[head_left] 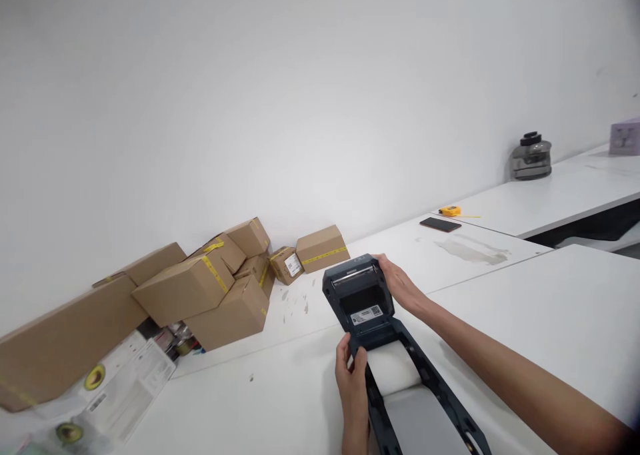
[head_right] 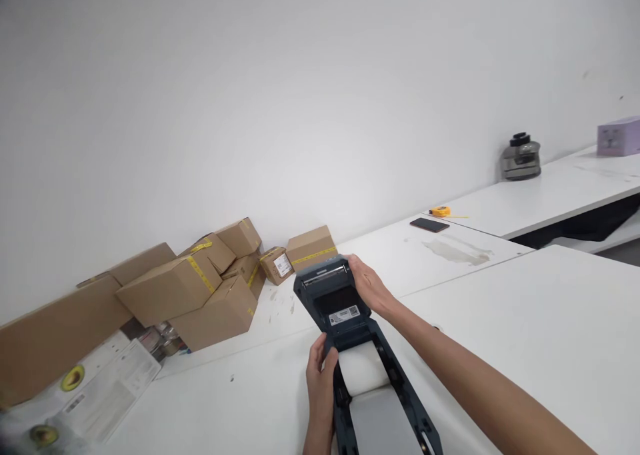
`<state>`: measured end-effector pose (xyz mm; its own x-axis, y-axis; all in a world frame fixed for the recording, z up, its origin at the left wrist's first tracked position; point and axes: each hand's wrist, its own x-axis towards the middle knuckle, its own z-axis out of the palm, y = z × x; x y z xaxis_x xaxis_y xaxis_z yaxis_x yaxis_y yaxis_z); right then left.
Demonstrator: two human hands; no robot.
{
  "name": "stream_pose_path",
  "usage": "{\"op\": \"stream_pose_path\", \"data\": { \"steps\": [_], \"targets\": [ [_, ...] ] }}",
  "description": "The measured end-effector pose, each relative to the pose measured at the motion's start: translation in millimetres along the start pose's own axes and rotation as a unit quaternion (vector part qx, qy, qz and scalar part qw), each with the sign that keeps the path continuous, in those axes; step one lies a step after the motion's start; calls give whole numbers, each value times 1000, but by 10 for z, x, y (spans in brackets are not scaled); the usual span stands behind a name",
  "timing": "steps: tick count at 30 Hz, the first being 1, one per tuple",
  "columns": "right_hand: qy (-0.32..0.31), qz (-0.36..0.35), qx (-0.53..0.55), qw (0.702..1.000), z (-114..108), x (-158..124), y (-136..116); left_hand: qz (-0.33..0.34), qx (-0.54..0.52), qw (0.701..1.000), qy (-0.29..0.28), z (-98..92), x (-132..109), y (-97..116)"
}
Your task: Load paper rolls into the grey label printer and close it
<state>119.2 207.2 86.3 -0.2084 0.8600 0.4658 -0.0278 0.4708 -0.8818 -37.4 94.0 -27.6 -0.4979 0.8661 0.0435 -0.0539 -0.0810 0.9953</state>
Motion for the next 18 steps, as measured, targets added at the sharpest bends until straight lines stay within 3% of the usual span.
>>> {"op": "stream_pose_path", "data": {
  "steps": [6,10,13,16,18],
  "targets": [
    [0,50,10,999,83,371,115,-13,-27,999,-13,-19,-5,-20],
    [6,58,9,998,108,432,132,-11,-31,999,-22,-18,3,-26],
    [33,42,0,999,55,290,86,-9,-24,999,-23,-17,-10,-19],
    [105,31,-26,994,-38,-28,35,-15,6,1000,1,-24,-38,-8],
    [69,17,-79,994,-96,-276,35,-23,46,999,17,-35,-49,-18]
  ]
}}
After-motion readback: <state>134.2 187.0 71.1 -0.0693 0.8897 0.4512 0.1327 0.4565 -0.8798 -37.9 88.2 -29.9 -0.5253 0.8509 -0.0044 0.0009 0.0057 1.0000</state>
